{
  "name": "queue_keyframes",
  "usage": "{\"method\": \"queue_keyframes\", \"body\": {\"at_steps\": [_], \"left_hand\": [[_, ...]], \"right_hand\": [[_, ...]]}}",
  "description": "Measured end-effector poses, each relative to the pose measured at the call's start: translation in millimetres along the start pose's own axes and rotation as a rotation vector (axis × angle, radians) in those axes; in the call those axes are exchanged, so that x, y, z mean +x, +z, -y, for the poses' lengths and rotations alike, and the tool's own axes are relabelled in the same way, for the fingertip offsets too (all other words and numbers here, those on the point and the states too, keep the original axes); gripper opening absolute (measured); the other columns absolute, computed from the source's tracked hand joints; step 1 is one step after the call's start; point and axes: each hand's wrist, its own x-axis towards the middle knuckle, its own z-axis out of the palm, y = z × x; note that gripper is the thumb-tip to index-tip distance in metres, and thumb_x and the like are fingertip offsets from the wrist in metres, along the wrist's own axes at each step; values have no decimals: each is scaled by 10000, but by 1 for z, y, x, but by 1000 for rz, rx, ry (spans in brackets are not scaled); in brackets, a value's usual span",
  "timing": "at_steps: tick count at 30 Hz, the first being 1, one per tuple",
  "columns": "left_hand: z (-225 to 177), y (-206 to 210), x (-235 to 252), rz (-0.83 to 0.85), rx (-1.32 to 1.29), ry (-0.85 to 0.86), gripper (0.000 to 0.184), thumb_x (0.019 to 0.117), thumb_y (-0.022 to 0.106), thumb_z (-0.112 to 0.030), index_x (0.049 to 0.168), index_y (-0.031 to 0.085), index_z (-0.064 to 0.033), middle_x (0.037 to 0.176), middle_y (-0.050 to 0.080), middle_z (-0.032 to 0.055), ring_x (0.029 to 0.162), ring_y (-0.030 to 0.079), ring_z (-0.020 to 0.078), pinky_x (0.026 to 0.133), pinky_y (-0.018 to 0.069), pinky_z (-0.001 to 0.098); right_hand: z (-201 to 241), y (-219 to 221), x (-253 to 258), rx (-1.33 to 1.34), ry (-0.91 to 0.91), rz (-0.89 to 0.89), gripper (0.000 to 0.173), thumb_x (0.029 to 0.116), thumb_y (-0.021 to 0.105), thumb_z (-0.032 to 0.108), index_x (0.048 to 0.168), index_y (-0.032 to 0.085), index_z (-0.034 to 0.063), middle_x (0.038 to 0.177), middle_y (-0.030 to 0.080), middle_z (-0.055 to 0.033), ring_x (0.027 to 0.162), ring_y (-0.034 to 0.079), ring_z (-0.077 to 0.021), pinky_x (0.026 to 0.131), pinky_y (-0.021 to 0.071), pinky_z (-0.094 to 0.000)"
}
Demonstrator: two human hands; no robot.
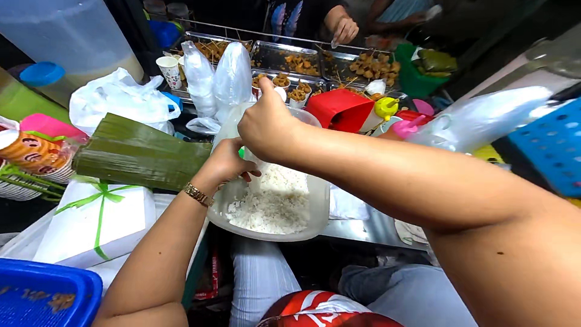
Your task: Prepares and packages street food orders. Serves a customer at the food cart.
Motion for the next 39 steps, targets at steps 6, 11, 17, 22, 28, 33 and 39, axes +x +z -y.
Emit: {"method": "queue_keyframes", "body": {"at_steps": [6, 11, 17, 22, 28, 33, 39], "left_hand": [[3, -14, 2, -127, -229, -8, 660, 829, 674, 190, 1438, 519, -12, 1279, 627, 180, 668, 677, 132, 547, 559, 238], [6, -15, 7, -225, -250, -33, 628, 826, 670, 200, 1406, 546, -7, 1271, 618, 181, 661, 674, 128, 554, 565, 228], [20, -13, 19, -297, -206, -65, 622, 842, 665, 188, 1421, 530, 4, 1336, 572, 205, 649, 668, 134, 573, 576, 241], [20, -12, 20, -312, -222, -64, 593, 848, 654, 189, 1402, 534, 17, 1322, 567, 197, 653, 674, 124, 591, 591, 241], [21, -13, 21, -317, -220, -67, 617, 835, 660, 203, 1408, 526, 20, 1324, 564, 199, 650, 677, 121, 600, 596, 240], [21, -11, 21, -317, -208, -67, 615, 839, 659, 201, 1410, 528, 15, 1316, 566, 194, 640, 675, 118, 601, 602, 244], [25, -8, 25, -332, -238, -23, 607, 835, 661, 208, 1400, 537, 24, 1354, 551, 202, 672, 685, 127, 624, 608, 257]], "right_hand": [[-32, 4, -46, 273, 138, -313, 106, 903, 613, -55, 810, 663, -40, 753, 659, -183, 795, 651, -367, 977, 355, -627], [-40, 81, -64, 530, 139, -317, 148, 937, 653, 56, 1005, 784, 61, 827, 723, -177, 842, 683, -412, 972, 379, -709], [30, 161, -50, 863, -34, -166, 203, 941, 695, 104, 1114, 798, 126, 899, 769, -92, 856, 706, -294, 959, 411, -623], [38, 154, -68, 961, -41, -58, 231, 1007, 631, 169, 1179, 777, 120, 986, 774, -74, 930, 698, -228, 1005, 367, -565], [31, 149, -84, 1016, -64, -81, 223, 1014, 626, 192, 1157, 786, 131, 977, 779, -51, 917, 703, -189, 1000, 362, -559], [46, 159, -70, 903, -80, -208, 197, 951, 678, 130, 1104, 801, 125, 879, 760, -78, 846, 701, -247, 981, 385, -595], [29, 156, -64, 1115, -89, 102, 242, 1028, 621, 197, 1195, 768, 104, 1002, 770, -73, 950, 679, -208, 1050, 328, -563]]}}
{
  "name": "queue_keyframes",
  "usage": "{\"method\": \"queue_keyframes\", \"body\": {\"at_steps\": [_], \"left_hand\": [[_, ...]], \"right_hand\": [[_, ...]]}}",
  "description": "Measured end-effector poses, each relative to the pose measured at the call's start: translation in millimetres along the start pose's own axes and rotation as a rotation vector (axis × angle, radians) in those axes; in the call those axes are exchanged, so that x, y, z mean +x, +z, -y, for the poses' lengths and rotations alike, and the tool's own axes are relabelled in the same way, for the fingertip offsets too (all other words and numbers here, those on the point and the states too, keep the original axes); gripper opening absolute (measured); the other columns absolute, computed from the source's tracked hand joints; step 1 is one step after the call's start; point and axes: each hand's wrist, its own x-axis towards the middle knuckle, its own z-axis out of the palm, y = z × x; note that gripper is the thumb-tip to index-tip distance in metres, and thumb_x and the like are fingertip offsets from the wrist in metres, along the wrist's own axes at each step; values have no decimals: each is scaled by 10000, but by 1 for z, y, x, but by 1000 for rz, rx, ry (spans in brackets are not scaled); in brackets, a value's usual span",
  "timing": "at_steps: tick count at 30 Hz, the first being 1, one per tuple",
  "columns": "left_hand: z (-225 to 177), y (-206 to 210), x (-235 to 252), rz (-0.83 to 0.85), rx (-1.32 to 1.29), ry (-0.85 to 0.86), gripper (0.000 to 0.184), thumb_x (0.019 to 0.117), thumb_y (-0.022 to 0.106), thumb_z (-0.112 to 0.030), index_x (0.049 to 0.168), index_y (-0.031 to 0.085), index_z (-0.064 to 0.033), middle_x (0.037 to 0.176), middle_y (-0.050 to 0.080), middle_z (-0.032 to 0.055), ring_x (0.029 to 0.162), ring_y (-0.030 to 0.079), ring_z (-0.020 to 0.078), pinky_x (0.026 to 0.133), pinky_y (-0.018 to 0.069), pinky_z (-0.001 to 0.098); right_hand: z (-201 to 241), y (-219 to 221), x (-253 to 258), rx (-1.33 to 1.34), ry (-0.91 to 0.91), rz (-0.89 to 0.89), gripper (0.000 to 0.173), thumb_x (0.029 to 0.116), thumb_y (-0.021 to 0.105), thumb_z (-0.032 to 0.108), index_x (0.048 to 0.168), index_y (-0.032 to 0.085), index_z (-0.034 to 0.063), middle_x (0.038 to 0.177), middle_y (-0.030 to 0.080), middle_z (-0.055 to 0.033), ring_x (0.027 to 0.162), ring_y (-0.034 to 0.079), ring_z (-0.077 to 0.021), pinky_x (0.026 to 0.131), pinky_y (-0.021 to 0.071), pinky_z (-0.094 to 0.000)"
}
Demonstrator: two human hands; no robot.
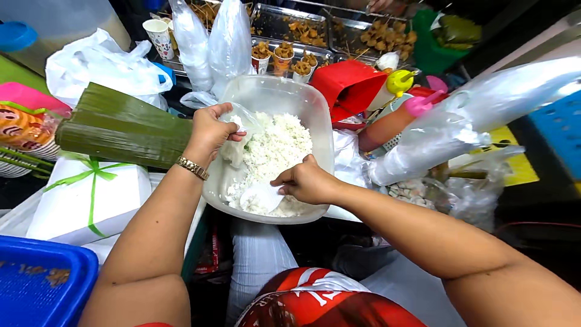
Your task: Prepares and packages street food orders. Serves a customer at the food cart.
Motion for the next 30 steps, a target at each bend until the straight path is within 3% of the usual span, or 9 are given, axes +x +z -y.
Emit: {"method": "queue_keyframes", "body": {"at_steps": [6, 11, 15, 17, 20, 23, 26, 28, 30], "left_hand": [[-5, -3, -2, 6, -13, 7, 601, 845, 645, 212, 1404, 542, 15, 1380, 547, 202, 666, 683, 134, 613, 603, 262], [-16, -9, -9, 155, 111, 1, 698, 846, 617, 226, 1484, 479, -21, 1436, 528, 215, 649, 679, 163, 601, 597, 292], [-25, 0, -25, 222, 152, -9, 756, 843, 627, 233, 1521, 435, -42, 1391, 560, 224, 606, 656, 164, 566, 570, 283], [-22, 5, -29, 244, 119, 9, 795, 827, 637, 242, 1532, 419, -50, 1319, 606, 228, 600, 668, 176, 549, 574, 281], [-20, 6, -29, 260, 82, 0, 809, 821, 650, 239, 1535, 413, -59, 1333, 594, 198, 583, 635, 132, 528, 549, 245], [-23, 1, -26, 253, 58, -15, 781, 830, 657, 224, 1522, 440, -67, 1398, 573, 179, 601, 653, 124, 529, 545, 229], [-25, -1, -28, 245, 16, -10, 741, 833, 651, 226, 1488, 490, -80, 1440, 547, 164, 612, 656, 130, 526, 539, 228], [-27, -1, -30, 239, -11, -2, 747, 824, 652, 239, 1482, 505, -83, 1429, 558, 154, 601, 653, 130, 514, 539, 225], [-29, -2, -32, 224, -13, 22, 720, 835, 643, 234, 1469, 529, -88, 1401, 585, 144, 586, 643, 120, 498, 528, 217]], "right_hand": [[-13, -35, -12, 265, 60, -102, 187, 988, 673, 119, 1139, 778, 83, 836, 731, -29, 736, 628, -96, 797, 510, -399], [-21, -78, -24, 248, 112, -367, 176, 1005, 651, 137, 1118, 780, 95, 779, 708, -54, 637, 606, -142, 617, 504, -388], [9, -109, -14, -6, 222, -472, 218, 1019, 637, 216, 1161, 776, 125, 976, 754, -99, 949, 683, -289, 940, 433, -642], [37, -93, -1, -254, 187, -529, 218, 1000, 639, 170, 1145, 771, 73, 1005, 752, -172, 1002, 691, -388, 1000, 389, -700], [68, -53, 14, -720, -42, -770, 69, 833, 717, -18, 897, 739, -30, 735, 672, -156, 726, 669, -327, 879, 454, -585], [79, -67, 0, -870, -18, -899, 96, 805, 701, -72, 894, 720, -41, 699, 639, -139, 691, 647, -288, 867, 450, -522], [58, -86, -9, -755, 64, -831, 124, 863, 673, -56, 974, 721, -27, 797, 674, -184, 792, 668, -361, 916, 427, -608], [34, -88, -1, -585, 15, -675, 298, 896, 752, 84, 1188, 724, 31, 1066, 685, -243, 1023, 642, -457, 951, 404, -692], [14, -81, 14, -429, -131, -476, 509, 794, 876, 187, 1279, 726, 184, 1345, 594, -245, 1179, 565, -486, 943, 421, -702]]}}
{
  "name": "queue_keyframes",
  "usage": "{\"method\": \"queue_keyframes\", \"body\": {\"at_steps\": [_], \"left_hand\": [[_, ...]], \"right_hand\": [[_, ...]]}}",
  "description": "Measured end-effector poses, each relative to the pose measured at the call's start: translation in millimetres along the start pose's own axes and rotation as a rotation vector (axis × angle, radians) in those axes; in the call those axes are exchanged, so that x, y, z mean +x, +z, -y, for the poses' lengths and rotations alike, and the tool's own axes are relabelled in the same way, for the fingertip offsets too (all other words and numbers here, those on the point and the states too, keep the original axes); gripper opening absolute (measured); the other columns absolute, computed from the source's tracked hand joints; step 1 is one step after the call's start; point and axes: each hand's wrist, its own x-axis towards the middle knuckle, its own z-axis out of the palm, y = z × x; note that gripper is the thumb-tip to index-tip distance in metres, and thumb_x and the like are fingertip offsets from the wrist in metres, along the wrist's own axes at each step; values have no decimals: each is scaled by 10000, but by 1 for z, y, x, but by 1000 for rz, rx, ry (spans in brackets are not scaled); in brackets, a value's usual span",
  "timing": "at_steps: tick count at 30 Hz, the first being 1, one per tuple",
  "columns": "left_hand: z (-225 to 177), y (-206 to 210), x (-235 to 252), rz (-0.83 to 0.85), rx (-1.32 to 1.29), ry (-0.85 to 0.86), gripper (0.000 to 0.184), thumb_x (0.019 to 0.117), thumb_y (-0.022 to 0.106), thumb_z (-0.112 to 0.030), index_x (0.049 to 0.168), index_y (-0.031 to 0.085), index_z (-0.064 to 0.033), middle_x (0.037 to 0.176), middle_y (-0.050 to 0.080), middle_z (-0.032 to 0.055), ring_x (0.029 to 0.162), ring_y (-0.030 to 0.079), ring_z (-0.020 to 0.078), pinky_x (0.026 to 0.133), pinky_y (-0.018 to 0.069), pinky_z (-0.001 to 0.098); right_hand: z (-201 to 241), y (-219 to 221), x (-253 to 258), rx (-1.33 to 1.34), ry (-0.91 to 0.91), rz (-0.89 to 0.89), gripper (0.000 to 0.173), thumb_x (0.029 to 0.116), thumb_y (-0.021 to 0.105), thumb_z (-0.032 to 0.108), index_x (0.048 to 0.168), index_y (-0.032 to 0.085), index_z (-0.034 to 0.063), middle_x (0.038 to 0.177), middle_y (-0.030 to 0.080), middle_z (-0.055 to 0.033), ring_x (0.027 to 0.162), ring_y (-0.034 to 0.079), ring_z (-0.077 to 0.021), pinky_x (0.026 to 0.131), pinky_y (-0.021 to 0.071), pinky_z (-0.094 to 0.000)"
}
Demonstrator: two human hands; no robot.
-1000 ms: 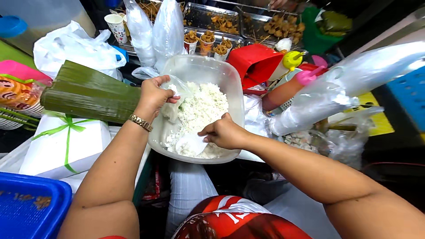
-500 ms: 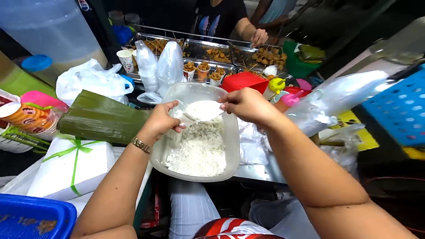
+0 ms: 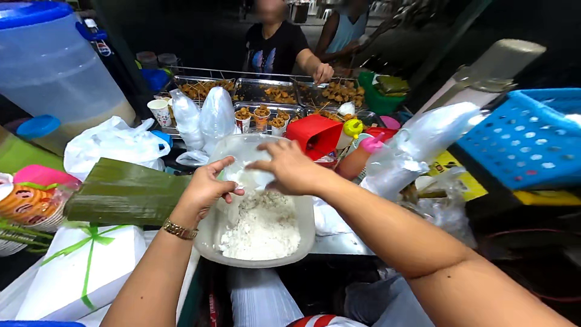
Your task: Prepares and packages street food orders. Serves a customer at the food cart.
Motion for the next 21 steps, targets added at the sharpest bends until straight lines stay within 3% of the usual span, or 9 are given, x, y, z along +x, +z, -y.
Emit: {"method": "queue_keyframes", "body": {"at_steps": [2, 3, 5, 8, 10, 11, 15, 18, 21], "left_hand": [[0, 0, -1, -79, 77, 49, 582, 882, 614, 194, 1396, 609, -79, 1262, 671, 133, 517, 573, 81, 449, 460, 194], [1, 0, 0, -153, 175, 88, 473, 910, 598, 151, 1321, 669, -72, 1112, 723, 115, 473, 519, 54, 427, 412, 187], [7, -5, 4, -275, 452, 167, 335, 947, 577, 41, 1201, 749, -94, 909, 738, 76, 485, 537, 63, 475, 465, 240], [10, -9, 3, -319, 513, 255, 314, 939, 540, 3, 1147, 763, -70, 936, 748, 73, 561, 601, 62, 534, 509, 254], [9, -2, -5, -241, 281, 351, 292, 898, 562, 38, 1094, 765, -36, 876, 751, 24, 538, 595, 16, 494, 488, 178], [9, 3, -9, -160, 155, 400, 280, 890, 573, 63, 1082, 760, -16, 905, 760, 20, 548, 610, 20, 500, 509, 173], [13, 10, -9, -5, -111, 549, 286, 915, 644, 48, 1190, 708, 5, 1049, 754, 33, 662, 691, 74, 577, 591, 211], [12, 1, -3, -105, -138, 587, 399, 927, 642, -17, 1321, 649, -79, 1221, 700, -1, 726, 690, 61, 616, 588, 202], [13, 2, 0, -212, -115, 554, 340, 958, 618, -34, 1296, 640, -61, 1170, 691, -1, 696, 674, 56, 599, 582, 198]], "right_hand": [[-6, 19, 5, 92, -72, 124, 362, 854, 833, 235, 1204, 757, 177, 1350, 605, -201, 1167, 586, -423, 943, 451, -632], [-6, 23, 7, 136, -75, 148, 226, 931, 751, 200, 1136, 767, 108, 1246, 659, -186, 1134, 616, -391, 949, 458, -604], [-5, 19, 8, 229, -56, 102, 184, 1015, 617, 126, 1030, 755, 5, 1035, 714, -171, 1024, 682, -334, 910, 516, -535], [0, 11, 4, 447, -50, -168, 168, 965, 691, 102, 1020, 760, -40, 944, 716, -161, 856, 694, -239, 798, 570, -390], [7, 12, 4, 600, 4, -139, 470, 889, 813, 205, 1253, 677, -60, 1078, 682, -184, 865, 652, -217, 786, 554, -352], [10, 16, 5, 639, 19, -100, 560, 854, 847, 238, 1282, 653, -66, 1105, 673, -195, 897, 638, -231, 815, 540, -372], [17, 6, 11, 665, 116, -62, 187, 963, 697, 121, 961, 737, -62, 910, 694, -171, 856, 642, -242, 806, 505, -428], [-5, -27, 19, 736, 240, -198, 153, 962, 705, 122, 964, 743, -27, 824, 693, -116, 709, 620, -179, 692, 521, -391], [-31, -70, 26, 837, 322, -328, 144, 983, 677, 122, 1040, 721, -3, 854, 683, -63, 670, 601, -86, 644, 527, -284]]}}
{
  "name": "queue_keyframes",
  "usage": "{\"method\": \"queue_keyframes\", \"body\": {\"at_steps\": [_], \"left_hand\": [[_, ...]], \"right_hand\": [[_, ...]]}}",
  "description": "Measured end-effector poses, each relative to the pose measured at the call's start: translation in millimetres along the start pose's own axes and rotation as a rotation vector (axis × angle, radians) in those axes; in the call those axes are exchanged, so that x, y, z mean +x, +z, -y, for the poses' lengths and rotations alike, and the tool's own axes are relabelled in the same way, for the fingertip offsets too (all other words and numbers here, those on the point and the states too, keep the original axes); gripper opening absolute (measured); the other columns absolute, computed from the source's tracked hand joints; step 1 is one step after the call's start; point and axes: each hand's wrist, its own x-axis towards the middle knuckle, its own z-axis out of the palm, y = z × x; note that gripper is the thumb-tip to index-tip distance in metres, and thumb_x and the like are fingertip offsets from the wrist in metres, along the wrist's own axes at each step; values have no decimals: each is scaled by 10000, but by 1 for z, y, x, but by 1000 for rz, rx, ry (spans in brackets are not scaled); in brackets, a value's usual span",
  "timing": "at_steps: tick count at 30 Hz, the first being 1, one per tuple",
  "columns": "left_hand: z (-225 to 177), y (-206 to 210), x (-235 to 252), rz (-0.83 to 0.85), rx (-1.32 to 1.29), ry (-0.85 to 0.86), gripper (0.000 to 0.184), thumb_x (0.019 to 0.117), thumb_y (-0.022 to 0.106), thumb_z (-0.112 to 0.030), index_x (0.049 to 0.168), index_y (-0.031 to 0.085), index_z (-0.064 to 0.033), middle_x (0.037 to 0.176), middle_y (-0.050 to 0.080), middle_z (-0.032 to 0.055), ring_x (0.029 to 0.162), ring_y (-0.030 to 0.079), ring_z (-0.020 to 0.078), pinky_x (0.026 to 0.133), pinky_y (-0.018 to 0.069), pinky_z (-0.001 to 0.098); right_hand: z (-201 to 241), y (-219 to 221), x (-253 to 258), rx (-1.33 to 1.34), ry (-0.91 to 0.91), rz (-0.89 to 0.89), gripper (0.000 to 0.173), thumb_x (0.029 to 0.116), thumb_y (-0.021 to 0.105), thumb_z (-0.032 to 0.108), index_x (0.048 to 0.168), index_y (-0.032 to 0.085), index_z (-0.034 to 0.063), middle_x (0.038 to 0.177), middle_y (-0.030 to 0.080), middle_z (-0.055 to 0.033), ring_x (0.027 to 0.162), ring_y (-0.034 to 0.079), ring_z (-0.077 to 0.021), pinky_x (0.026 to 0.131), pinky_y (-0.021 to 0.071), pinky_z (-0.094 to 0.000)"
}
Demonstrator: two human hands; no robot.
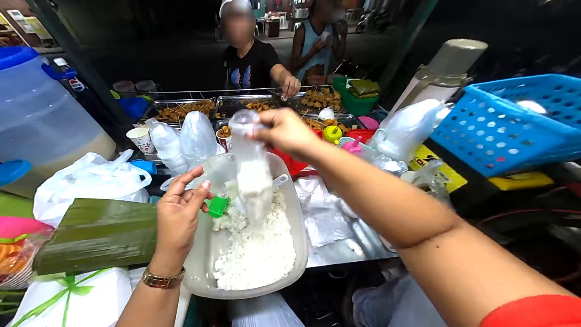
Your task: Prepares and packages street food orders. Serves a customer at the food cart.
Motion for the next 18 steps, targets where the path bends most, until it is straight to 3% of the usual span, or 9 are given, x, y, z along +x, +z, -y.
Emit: {"method": "queue_keyframes", "body": {"at_steps": [2, 4, 6, 8, 10, 12, 15, 18], "left_hand": [[4, 1, 1, -18, 50, -22, 323, 955, 625, -32, 1276, 645, -50, 1141, 667, 11, 693, 661, 56, 591, 572, 189], [6, 0, 2, -20, 92, -37, 332, 950, 638, -41, 1282, 647, -38, 1152, 639, 40, 711, 661, 68, 594, 571, 192], [7, 0, 2, -24, 123, -53, 346, 949, 641, -59, 1294, 637, -36, 1166, 631, 49, 712, 662, 63, 595, 572, 191], [9, 0, 2, -19, 137, -73, 357, 952, 640, -72, 1306, 628, -34, 1183, 627, 55, 700, 658, 60, 591, 568, 189], [13, 0, 3, -13, 145, -88, 354, 952, 640, -74, 1303, 622, -27, 1182, 633, 55, 685, 653, 55, 583, 566, 188], [15, 0, 3, -9, 165, -101, 347, 953, 649, -81, 1295, 627, -21, 1196, 630, 71, 680, 654, 58, 575, 564, 188], [18, -1, 4, -7, 202, -97, 324, 954, 659, -101, 1264, 645, -8, 1216, 620, 90, 689, 656, 57, 574, 564, 184], [21, -3, 4, 5, 236, -81, 325, 945, 657, -109, 1250, 652, -1, 1250, 597, 99, 695, 647, 46, 570, 558, 179]], "right_hand": [[12, -29, 15, -2, 21, -113, 140, 998, 657, 126, 1052, 678, -2, 850, 671, -53, 647, 621, -82, 621, 552, -264], [18, -55, 32, -6, 63, -231, 210, 993, 659, 97, 1168, 600, -4, 865, 673, -63, 609, 644, -86, 588, 575, -243], [16, -77, 49, 12, 76, -333, 396, 971, 625, -9, 1337, 479, 20, 968, 630, -114, 622, 649, -124, 588, 587, -260], [6, -94, 66, 24, 89, -415, 489, 955, 550, -83, 1403, 456, 87, 1104, 605, -145, 666, 660, -147, 605, 592, -279], [-8, -109, 81, 64, 125, -444, 433, 975, 491, -100, 1373, 518, 68, 1170, 605, -138, 748, 678, -140, 674, 604, -282], [-26, -117, 97, 166, 201, -482, 273, 998, 499, -66, 1247, 602, -19, 1036, 654, -103, 747, 670, -105, 720, 590, -259], [-64, -122, 120, 232, 301, -607, 199, 973, 550, -1, 1144, 634, -60, 954, 679, -103, 727, 676, -108, 715, 593, -257], [-98, -124, 133, 198, 345, -652, 307, 1001, 559, 124, 1247, 598, -55, 1139, 650, -150, 935, 674, -179, 836, 570, -330]]}}
